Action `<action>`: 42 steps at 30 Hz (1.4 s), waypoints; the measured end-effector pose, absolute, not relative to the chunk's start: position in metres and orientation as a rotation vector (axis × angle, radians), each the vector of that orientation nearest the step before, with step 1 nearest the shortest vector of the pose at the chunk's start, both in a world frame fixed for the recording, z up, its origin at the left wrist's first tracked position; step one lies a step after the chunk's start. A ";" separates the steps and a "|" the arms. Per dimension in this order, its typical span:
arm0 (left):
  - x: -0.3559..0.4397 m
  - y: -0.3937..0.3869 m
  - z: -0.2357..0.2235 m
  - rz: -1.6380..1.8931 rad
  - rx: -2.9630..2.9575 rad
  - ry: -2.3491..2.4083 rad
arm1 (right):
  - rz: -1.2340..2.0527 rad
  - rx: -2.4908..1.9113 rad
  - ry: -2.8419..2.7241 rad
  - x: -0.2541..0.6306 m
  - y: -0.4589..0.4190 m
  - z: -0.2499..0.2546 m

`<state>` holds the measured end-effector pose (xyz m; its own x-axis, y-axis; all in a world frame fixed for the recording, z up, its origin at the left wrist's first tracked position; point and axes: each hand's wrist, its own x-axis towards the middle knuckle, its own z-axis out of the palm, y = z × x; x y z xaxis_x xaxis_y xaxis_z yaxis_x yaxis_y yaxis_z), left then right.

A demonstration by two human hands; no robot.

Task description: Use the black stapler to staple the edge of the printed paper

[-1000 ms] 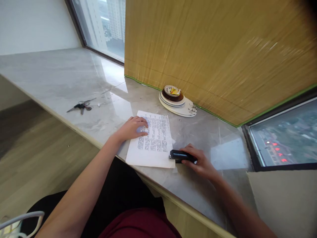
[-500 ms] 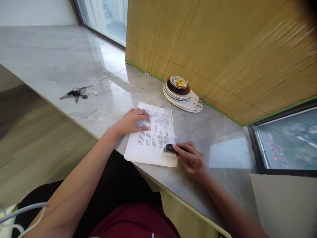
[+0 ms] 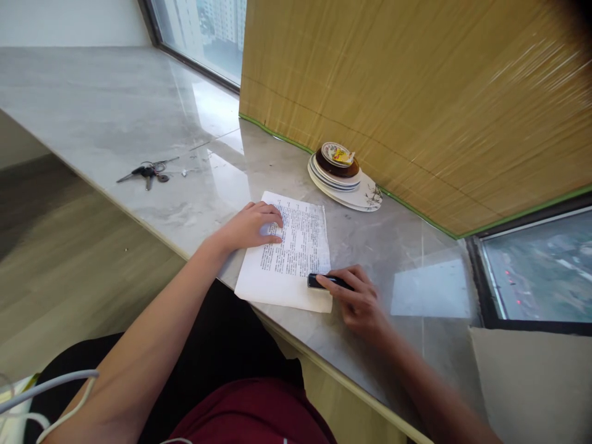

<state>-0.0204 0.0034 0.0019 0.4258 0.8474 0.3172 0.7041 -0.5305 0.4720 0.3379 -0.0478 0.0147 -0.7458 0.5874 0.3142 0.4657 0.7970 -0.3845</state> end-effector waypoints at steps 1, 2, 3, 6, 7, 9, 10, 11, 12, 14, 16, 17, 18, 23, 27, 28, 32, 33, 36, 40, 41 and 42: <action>-0.021 0.003 0.002 0.764 2.418 1.346 | 0.359 -0.798 -2.584 0.337 -0.048 0.016; -0.021 0.003 0.003 0.758 2.420 1.347 | 0.332 -0.802 -2.604 0.336 -0.049 0.018; -0.021 0.003 0.003 0.753 2.419 1.350 | 0.311 -0.804 -2.616 0.334 -0.050 0.020; -0.022 0.003 0.003 0.745 2.419 1.357 | 0.276 -0.838 -2.651 0.328 -0.052 0.026; -0.022 0.004 0.002 0.744 2.423 1.357 | 0.268 -0.868 -2.664 0.326 -0.053 0.027; -0.023 0.004 0.002 0.741 2.429 1.360 | 0.260 -0.910 -2.672 0.323 -0.053 0.027; -0.023 0.004 0.002 0.741 2.430 1.361 | 0.275 -0.908 -2.664 0.322 -0.053 0.026; -0.023 0.005 0.001 0.742 2.430 1.361 | 0.311 -0.888 -2.648 0.323 -0.052 0.026; -0.023 0.004 0.001 0.744 2.430 1.360 | 0.367 -0.853 -2.620 0.325 -0.051 0.026; -0.024 0.004 0.001 0.748 2.426 1.359 | 0.508 -0.775 -2.552 0.335 -0.046 0.030; -0.024 0.004 0.001 0.748 2.422 1.358 | 0.642 -0.705 -2.527 0.353 -0.042 0.039; -0.025 0.004 0.001 0.751 2.418 1.358 | 0.707 -0.680 -2.533 0.363 -0.039 0.046; -0.025 0.004 0.001 0.757 2.415 1.354 | 0.776 -0.660 -2.537 0.373 -0.038 0.053; -0.026 0.005 0.000 0.793 2.409 1.295 | 1.031 -0.677 -2.140 0.382 -0.031 0.072; -0.029 0.010 -0.007 0.865 2.372 1.222 | 0.853 -0.982 -1.859 0.310 -0.012 0.051; -0.030 0.011 -0.009 0.900 2.337 1.227 | 0.774 -0.997 -1.858 0.288 -0.004 0.044; -0.034 0.015 -0.012 1.035 2.200 1.374 | 0.547 -0.992 -1.992 0.219 0.030 0.016; -0.036 0.016 -0.013 1.064 2.187 1.401 | 0.520 -0.981 -2.029 0.210 0.036 0.011; -0.037 0.016 -0.012 1.122 2.187 1.416 | 0.471 -0.955 -2.087 0.205 0.041 0.004; -0.037 0.016 -0.011 1.132 2.201 1.394 | 0.483 -1.050 -2.052 0.233 0.036 0.001; -0.037 0.016 -0.011 1.129 2.203 1.396 | 0.493 -1.100 -2.035 0.244 0.036 0.001; -0.036 0.016 -0.011 1.124 2.204 1.399 | 0.496 -1.151 -2.031 0.256 0.036 0.001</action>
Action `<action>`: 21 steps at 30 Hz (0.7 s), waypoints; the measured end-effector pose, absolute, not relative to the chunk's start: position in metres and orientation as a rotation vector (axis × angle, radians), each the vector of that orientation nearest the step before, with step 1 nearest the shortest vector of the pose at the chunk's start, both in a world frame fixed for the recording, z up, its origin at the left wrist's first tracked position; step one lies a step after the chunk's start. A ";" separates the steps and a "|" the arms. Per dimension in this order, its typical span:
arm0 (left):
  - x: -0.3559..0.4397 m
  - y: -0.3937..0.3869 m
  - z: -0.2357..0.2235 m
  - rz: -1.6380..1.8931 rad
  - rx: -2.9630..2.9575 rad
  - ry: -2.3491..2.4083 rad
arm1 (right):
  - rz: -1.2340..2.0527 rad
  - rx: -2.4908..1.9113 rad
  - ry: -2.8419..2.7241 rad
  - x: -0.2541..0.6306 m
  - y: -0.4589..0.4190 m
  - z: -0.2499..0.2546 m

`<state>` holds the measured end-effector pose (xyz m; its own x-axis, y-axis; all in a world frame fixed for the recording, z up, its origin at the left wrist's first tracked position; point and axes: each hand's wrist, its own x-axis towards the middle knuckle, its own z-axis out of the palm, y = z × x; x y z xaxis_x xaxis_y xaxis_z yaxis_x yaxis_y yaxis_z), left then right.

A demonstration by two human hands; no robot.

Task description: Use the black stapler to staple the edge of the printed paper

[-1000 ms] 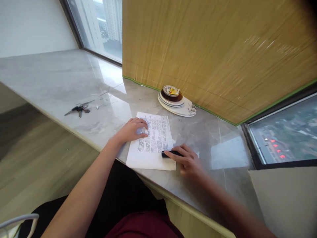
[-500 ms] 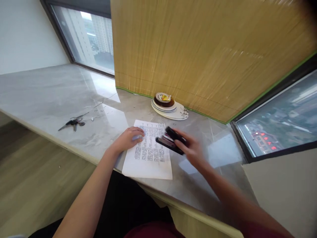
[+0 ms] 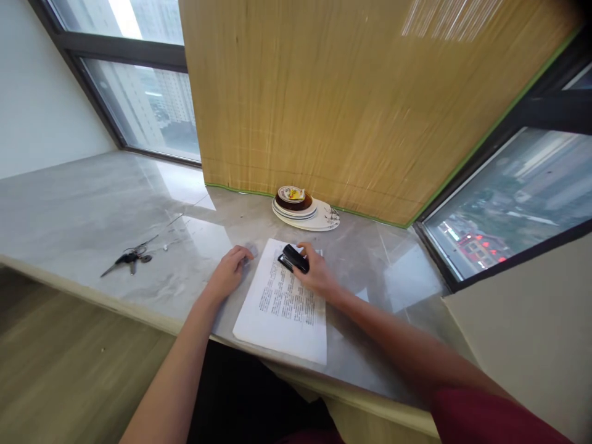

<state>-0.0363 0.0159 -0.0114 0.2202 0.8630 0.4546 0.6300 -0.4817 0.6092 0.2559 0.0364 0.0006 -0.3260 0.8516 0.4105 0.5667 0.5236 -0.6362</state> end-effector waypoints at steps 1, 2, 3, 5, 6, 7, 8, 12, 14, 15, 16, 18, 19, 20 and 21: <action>-0.036 0.016 -0.012 1.116 2.206 1.403 | 0.487 -1.201 -2.041 0.268 0.038 0.001; -0.036 0.016 -0.012 1.109 2.208 1.406 | 0.472 -1.251 -2.064 0.281 0.040 0.001; -0.036 0.016 -0.012 1.103 2.208 1.407 | 0.453 -1.303 -2.087 0.294 0.042 0.001; -0.036 0.016 -0.011 1.098 2.202 1.405 | 0.448 -1.408 -2.092 0.317 0.046 0.001; -0.036 0.015 -0.011 1.099 2.200 1.403 | 0.485 -1.440 -2.074 0.328 0.048 0.001; -0.036 0.015 -0.010 1.099 2.197 1.401 | 0.550 -1.440 -2.044 0.337 0.050 0.001; -0.035 0.015 -0.010 1.099 2.193 1.400 | 0.622 -1.412 -2.005 0.345 0.054 0.000; -0.035 0.015 -0.007 1.107 2.176 1.399 | 0.694 -1.252 -1.853 0.360 0.085 -0.001; -0.035 0.016 -0.007 1.119 2.178 1.409 | 0.623 -1.205 -1.874 0.356 0.107 -0.003; -0.035 0.016 -0.008 1.121 2.183 1.414 | 0.610 -1.179 -1.918 0.353 0.116 -0.005; -0.035 0.016 -0.008 1.121 2.187 1.420 | 0.613 -1.154 -1.980 0.348 0.124 -0.007; -0.036 0.016 -0.009 1.112 2.196 1.429 | 0.651 -1.115 -2.111 0.342 0.131 -0.014; -0.036 0.016 -0.010 1.105 2.199 1.432 | 0.672 -1.100 -2.168 0.342 0.132 -0.017; -0.036 0.016 -0.010 1.101 2.201 1.435 | 0.686 -1.087 -2.215 0.345 0.130 -0.021; -0.037 0.016 -0.011 1.098 2.201 1.437 | 0.691 -1.076 -2.247 0.350 0.126 -0.025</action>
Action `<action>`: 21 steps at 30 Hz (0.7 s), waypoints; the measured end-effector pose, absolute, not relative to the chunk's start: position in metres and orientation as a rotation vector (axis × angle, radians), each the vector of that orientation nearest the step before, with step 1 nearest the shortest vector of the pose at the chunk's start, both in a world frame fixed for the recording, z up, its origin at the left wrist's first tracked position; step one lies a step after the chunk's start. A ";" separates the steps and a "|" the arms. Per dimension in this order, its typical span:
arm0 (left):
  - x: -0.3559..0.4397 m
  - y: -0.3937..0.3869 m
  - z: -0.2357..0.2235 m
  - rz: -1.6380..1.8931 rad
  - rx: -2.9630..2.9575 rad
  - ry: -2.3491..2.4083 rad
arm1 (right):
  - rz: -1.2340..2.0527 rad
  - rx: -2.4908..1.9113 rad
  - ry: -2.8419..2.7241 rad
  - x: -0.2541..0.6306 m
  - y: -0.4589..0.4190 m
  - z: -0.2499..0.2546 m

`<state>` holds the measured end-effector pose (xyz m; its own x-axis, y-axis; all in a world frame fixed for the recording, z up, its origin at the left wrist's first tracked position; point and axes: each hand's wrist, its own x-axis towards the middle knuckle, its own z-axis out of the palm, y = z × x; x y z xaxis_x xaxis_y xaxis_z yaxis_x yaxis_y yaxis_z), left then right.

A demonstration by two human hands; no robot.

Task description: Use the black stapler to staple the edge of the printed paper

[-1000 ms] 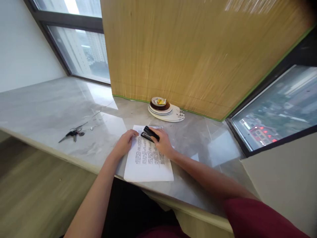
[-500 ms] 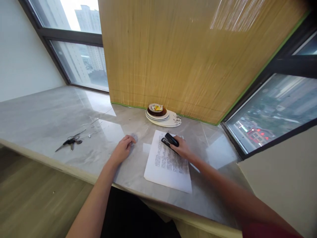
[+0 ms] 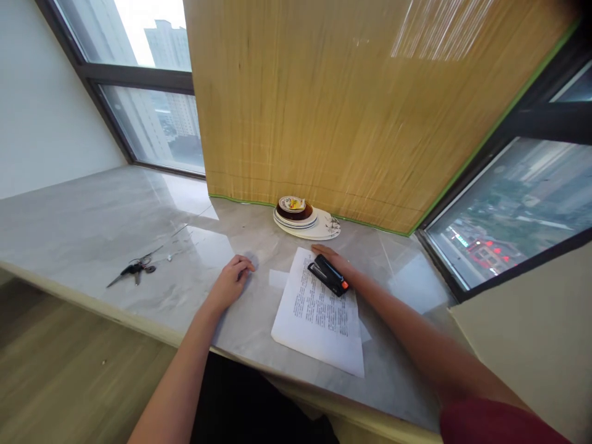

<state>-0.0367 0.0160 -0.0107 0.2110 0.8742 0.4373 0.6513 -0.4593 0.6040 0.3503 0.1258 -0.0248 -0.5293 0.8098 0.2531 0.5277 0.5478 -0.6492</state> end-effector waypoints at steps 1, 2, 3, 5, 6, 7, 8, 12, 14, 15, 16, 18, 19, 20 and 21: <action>-0.037 0.016 -0.011 1.096 2.200 1.435 | 0.690 -1.069 -2.267 0.358 0.121 -0.028; -0.037 0.016 -0.011 1.095 2.200 1.429 | 0.683 -1.071 -2.287 0.369 0.116 -0.030; -0.037 0.016 -0.011 1.096 2.198 1.421 | 0.674 -1.080 -2.303 0.380 0.110 -0.032; -0.037 0.016 -0.010 1.099 2.193 1.410 | 0.659 -1.110 -2.315 0.399 0.101 -0.035; -0.037 0.016 -0.010 1.099 2.190 1.409 | 0.653 -1.129 -2.316 0.406 0.098 -0.036; -0.037 0.016 -0.010 1.098 2.188 1.410 | 0.646 -1.144 -2.320 0.408 0.096 -0.037; -0.036 0.016 -0.010 1.099 2.186 1.413 | 0.640 -1.153 -2.331 0.406 0.096 -0.038; -0.035 0.016 -0.008 1.145 2.175 1.420 | 0.625 -1.154 -2.406 0.355 0.106 -0.036; -0.035 0.014 -0.004 1.229 2.124 1.457 | 0.633 -1.111 -2.431 0.311 0.116 -0.032; -0.036 0.013 -0.002 1.295 2.075 1.497 | 0.638 -1.090 -2.437 0.287 0.122 -0.030; -0.039 0.012 -0.001 1.379 2.010 1.553 | 0.646 -1.073 -2.442 0.262 0.128 -0.028; -0.047 0.010 0.001 1.570 1.842 1.687 | 0.648 -1.054 -2.428 0.215 0.139 -0.025; -0.052 0.009 0.000 1.663 1.737 1.756 | 0.651 -1.038 -2.420 0.194 0.144 -0.023; -0.059 0.008 -0.001 1.754 1.599 1.822 | 0.654 -1.015 -2.403 0.175 0.147 -0.022; -0.065 0.008 -0.003 1.841 1.421 1.875 | 0.660 -0.983 -2.380 0.157 0.150 -0.020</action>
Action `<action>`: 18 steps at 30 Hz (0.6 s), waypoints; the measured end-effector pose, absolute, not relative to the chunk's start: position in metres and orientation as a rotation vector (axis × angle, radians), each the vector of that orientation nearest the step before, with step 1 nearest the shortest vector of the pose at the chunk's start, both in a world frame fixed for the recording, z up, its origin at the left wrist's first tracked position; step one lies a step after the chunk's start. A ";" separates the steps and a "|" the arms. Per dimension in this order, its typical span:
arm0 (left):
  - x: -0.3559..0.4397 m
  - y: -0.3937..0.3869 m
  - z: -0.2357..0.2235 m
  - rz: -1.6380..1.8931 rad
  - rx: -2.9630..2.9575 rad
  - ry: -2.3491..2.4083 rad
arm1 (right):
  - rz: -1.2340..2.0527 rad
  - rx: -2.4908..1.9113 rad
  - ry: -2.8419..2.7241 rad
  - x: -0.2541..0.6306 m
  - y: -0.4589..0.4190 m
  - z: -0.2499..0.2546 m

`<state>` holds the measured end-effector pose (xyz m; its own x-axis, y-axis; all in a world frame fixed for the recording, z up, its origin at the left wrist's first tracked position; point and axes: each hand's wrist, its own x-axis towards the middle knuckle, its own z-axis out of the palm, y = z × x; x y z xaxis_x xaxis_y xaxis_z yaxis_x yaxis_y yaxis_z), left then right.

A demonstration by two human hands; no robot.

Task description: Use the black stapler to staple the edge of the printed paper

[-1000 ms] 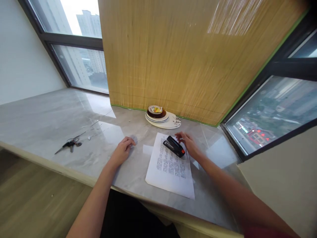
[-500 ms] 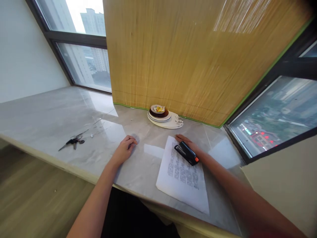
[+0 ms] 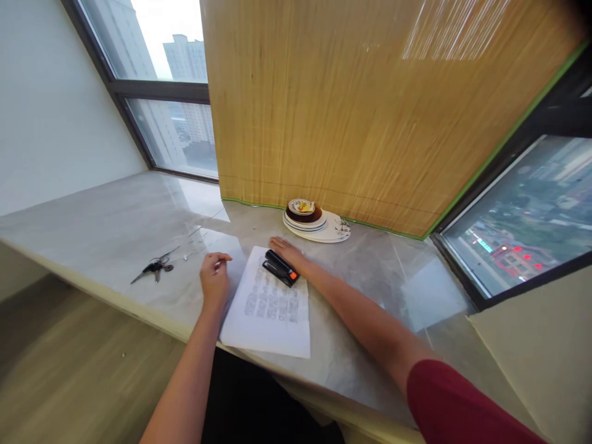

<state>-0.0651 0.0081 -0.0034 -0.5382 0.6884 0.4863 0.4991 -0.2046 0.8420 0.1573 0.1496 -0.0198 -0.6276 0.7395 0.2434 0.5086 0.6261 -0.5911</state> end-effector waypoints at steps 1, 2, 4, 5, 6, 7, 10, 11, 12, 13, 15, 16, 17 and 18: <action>-0.071 0.009 -0.006 1.912 1.224 1.913 | 0.664 -0.952 -2.366 0.143 0.151 -0.018; -0.077 0.010 -0.009 1.968 1.032 1.930 | 0.668 -0.925 -2.357 0.131 0.152 -0.016; -0.086 0.013 -0.015 2.028 0.777 1.928 | 0.673 -0.882 -2.360 0.115 0.152 -0.012; -0.088 0.014 -0.017 2.036 0.737 1.919 | 0.675 -0.864 -2.368 0.112 0.151 -0.011; -0.089 0.015 -0.019 2.036 0.736 1.913 | 0.677 -0.844 -2.377 0.112 0.149 -0.009; -0.090 0.015 -0.020 2.030 0.752 1.910 | 0.679 -0.824 -2.387 0.114 0.147 -0.008; -0.086 0.013 -0.019 1.981 0.839 1.922 | 0.680 -0.792 -2.419 0.136 0.136 -0.008; -0.084 0.012 -0.017 1.940 0.917 1.931 | 0.681 -0.794 -2.426 0.146 0.132 -0.008; -0.080 0.010 -0.014 1.878 1.037 1.928 | 0.683 -0.802 -2.431 0.158 0.128 -0.009; -0.076 0.009 -0.011 1.796 1.194 1.900 | 0.685 -0.812 -2.433 0.170 0.124 -0.009; -0.065 0.006 -0.005 1.571 1.571 1.738 | 0.689 -0.837 -2.435 0.192 0.118 -0.011; -0.060 0.005 -0.002 1.434 1.760 1.617 | 0.690 -0.857 -2.434 0.203 0.116 -0.011; -0.054 0.004 0.001 1.286 1.933 1.496 | 0.694 -0.882 -2.434 0.212 0.115 -0.011; -0.049 0.003 0.003 1.143 2.079 1.398 | 0.700 -0.908 -2.435 0.220 0.114 -0.011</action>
<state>-0.0493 0.0026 0.0027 0.1717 0.8953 0.4112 0.5811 -0.4290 0.6916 0.2203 0.1140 -0.0109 -0.6839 0.6934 0.2268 0.4670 0.6549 -0.5942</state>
